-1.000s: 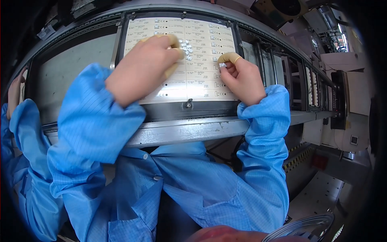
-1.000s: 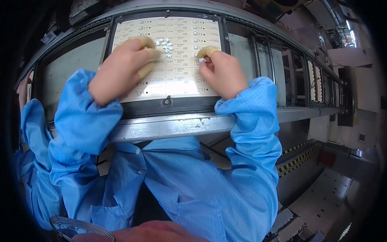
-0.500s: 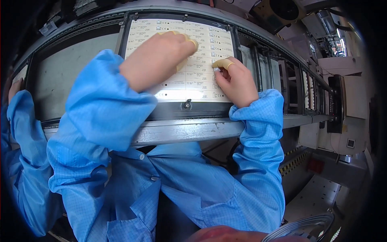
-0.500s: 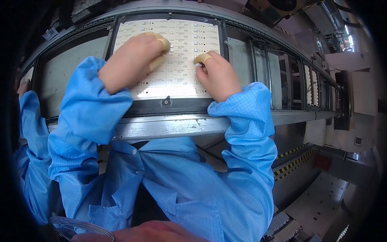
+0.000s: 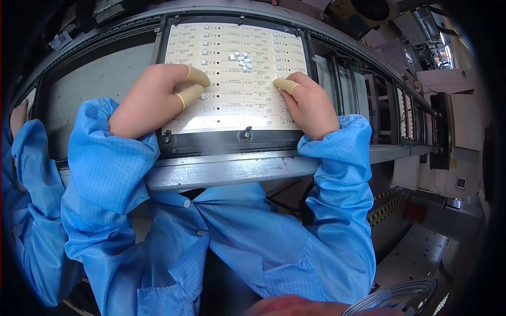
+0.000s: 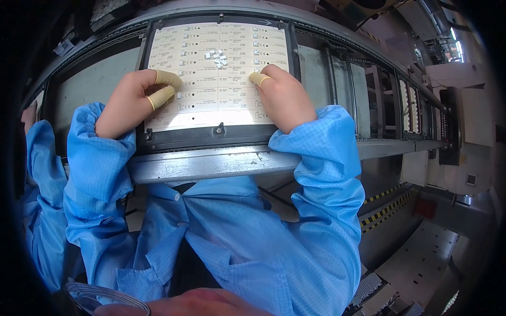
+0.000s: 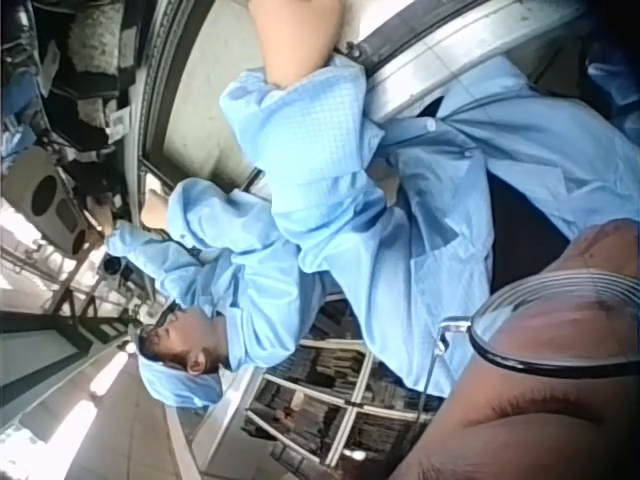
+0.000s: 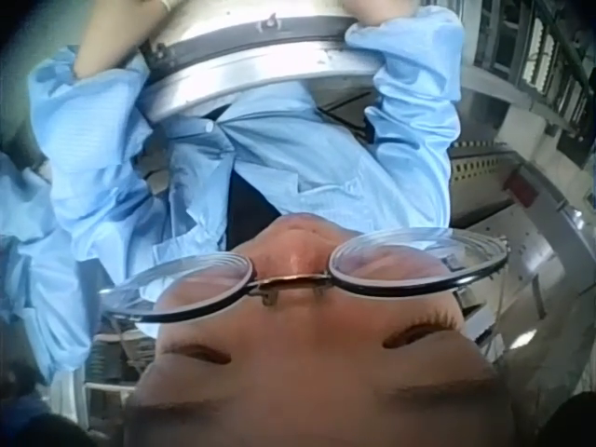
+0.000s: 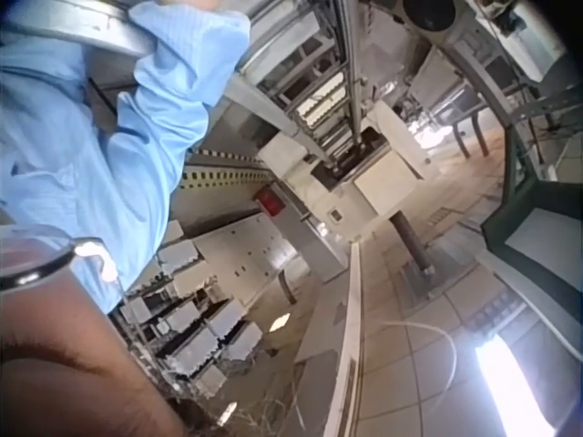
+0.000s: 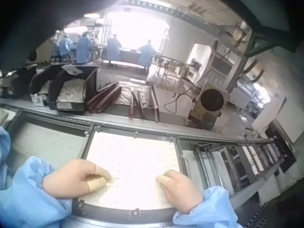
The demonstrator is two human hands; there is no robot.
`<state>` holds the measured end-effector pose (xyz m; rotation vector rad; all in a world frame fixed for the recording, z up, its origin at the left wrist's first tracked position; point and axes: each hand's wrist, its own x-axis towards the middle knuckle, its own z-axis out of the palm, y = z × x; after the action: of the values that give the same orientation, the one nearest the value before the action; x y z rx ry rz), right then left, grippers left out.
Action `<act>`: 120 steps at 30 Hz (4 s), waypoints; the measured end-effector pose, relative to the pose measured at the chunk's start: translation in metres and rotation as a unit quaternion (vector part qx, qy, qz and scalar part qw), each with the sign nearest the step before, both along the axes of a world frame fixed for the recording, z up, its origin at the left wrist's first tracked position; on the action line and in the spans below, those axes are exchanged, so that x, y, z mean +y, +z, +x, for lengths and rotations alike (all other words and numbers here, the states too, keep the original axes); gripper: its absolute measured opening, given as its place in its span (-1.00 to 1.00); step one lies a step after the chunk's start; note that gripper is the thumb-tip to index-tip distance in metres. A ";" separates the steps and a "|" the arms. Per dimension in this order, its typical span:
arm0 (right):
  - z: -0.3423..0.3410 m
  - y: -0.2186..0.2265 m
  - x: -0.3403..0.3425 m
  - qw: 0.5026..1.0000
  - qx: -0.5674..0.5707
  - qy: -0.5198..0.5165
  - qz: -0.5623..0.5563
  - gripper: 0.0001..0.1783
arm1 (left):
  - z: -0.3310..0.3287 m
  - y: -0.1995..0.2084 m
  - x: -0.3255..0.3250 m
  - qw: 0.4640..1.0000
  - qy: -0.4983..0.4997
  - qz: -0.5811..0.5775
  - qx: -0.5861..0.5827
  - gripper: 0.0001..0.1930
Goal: Placing electronic components into a template on a conveyor belt for assembly.
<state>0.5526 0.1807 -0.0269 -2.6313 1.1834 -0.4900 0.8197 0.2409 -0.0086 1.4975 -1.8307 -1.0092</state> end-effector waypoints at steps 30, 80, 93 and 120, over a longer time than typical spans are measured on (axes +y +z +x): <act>-0.006 0.009 0.002 0.994 -0.033 -0.071 0.077 -0.80 | -0.002 0.000 0.006 0.996 -0.024 -0.019 0.086 -0.81; -0.034 0.005 -0.007 0.990 -0.100 -0.037 0.091 -0.85 | -0.016 -0.012 0.006 0.976 -0.061 -0.164 -0.128 -0.82; -0.030 0.005 0.000 0.979 -0.135 -0.039 0.150 -0.75 | -0.017 -0.008 0.012 0.955 -0.112 -0.211 -0.174 -0.81; -0.028 0.004 -0.001 0.988 -0.107 -0.047 0.105 -0.80 | -0.024 -0.008 0.015 0.945 -0.105 -0.237 -0.201 -0.85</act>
<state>0.5242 0.1795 -0.0229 -2.2907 1.2216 -0.6102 0.7958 0.2557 -0.0166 1.2871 -2.3483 -0.3078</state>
